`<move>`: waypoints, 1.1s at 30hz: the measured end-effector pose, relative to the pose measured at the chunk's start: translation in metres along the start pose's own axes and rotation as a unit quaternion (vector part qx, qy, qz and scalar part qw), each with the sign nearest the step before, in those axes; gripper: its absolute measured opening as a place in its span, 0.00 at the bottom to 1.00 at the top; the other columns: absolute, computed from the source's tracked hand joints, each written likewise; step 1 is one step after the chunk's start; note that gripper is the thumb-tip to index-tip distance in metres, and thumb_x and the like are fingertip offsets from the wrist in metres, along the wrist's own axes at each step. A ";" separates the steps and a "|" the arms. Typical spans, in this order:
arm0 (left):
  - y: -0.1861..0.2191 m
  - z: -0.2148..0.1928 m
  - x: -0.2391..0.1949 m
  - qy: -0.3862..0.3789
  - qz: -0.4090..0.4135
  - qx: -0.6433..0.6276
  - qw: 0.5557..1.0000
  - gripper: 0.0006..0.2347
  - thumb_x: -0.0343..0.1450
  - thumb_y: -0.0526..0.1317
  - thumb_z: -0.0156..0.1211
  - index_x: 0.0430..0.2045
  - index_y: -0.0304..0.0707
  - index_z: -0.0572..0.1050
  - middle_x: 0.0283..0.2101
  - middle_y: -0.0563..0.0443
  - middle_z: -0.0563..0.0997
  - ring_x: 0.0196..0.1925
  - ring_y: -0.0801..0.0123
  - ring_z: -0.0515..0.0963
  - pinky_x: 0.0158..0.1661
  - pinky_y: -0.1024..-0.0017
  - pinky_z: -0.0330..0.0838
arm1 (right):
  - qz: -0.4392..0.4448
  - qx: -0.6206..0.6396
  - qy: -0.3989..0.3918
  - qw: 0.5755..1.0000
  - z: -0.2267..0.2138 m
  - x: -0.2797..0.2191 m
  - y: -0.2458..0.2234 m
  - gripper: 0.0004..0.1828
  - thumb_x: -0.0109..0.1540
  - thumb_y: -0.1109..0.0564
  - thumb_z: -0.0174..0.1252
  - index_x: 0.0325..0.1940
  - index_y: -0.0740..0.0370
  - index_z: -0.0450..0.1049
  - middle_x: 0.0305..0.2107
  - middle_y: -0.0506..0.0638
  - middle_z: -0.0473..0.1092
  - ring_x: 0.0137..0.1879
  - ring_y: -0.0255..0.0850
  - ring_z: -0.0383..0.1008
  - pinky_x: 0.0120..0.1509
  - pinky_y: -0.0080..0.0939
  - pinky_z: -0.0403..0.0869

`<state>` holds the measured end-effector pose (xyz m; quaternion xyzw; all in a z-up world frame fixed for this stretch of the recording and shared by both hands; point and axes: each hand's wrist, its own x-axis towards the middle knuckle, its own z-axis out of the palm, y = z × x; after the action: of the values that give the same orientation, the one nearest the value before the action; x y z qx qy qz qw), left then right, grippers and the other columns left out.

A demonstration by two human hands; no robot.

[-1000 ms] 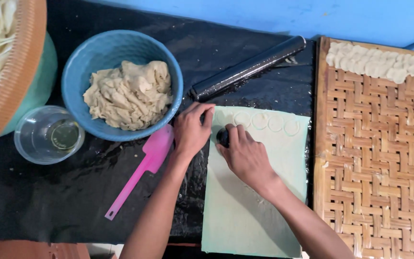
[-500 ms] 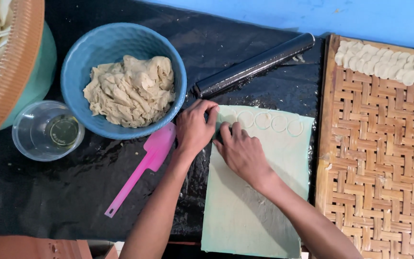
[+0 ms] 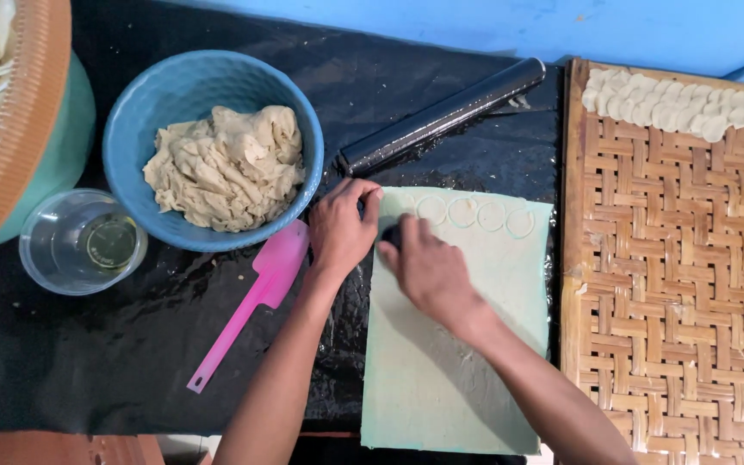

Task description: Using a small circular mold to cut individual cracker shapes from a sheet of dough and arranging them on a drying tray.

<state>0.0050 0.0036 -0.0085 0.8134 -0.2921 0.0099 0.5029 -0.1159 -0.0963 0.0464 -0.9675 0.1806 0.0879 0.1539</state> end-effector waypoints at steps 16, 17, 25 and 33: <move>0.004 -0.003 0.000 -0.002 0.003 -0.002 1.000 0.03 0.72 0.37 0.62 0.30 0.39 0.78 0.34 0.49 0.82 0.36 0.51 0.83 0.36 0.59 0.74 | -0.008 -0.056 0.084 0.995 -0.006 -0.017 0.017 0.27 0.66 0.44 0.54 0.59 0.67 0.62 0.39 0.62 0.68 0.37 0.58 0.78 0.30 0.55 0.76; 0.005 -0.002 0.001 -0.008 -0.003 -0.001 1.000 0.03 0.72 0.37 0.62 0.30 0.39 0.78 0.34 0.49 0.82 0.36 0.52 0.83 0.36 0.59 0.74 | 0.036 -0.092 0.054 0.994 -0.004 -0.014 0.014 0.27 0.67 0.42 0.53 0.59 0.67 0.62 0.39 0.61 0.69 0.35 0.56 0.79 0.30 0.54 0.76; 0.006 -0.001 0.001 -0.014 -0.023 0.007 1.000 0.04 0.72 0.38 0.62 0.30 0.38 0.78 0.33 0.49 0.82 0.35 0.52 0.83 0.36 0.59 0.74 | -0.054 -0.117 0.076 0.989 -0.002 -0.013 0.031 0.22 0.68 0.41 0.52 0.53 0.61 0.66 0.37 0.59 0.69 0.30 0.54 0.78 0.26 0.50 0.75; 0.006 -0.003 0.001 -0.019 -0.009 0.013 1.000 0.04 0.72 0.37 0.62 0.30 0.36 0.78 0.34 0.48 0.82 0.34 0.52 0.83 0.35 0.59 0.74 | -0.020 -0.117 0.058 0.991 -0.003 -0.016 0.027 0.22 0.69 0.41 0.52 0.54 0.61 0.65 0.37 0.59 0.68 0.31 0.53 0.78 0.24 0.51 0.74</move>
<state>0.0038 0.0030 -0.0015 0.8226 -0.2943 -0.0057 0.4866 -0.1407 -0.1164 0.0458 -0.9857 0.1584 0.0488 0.0302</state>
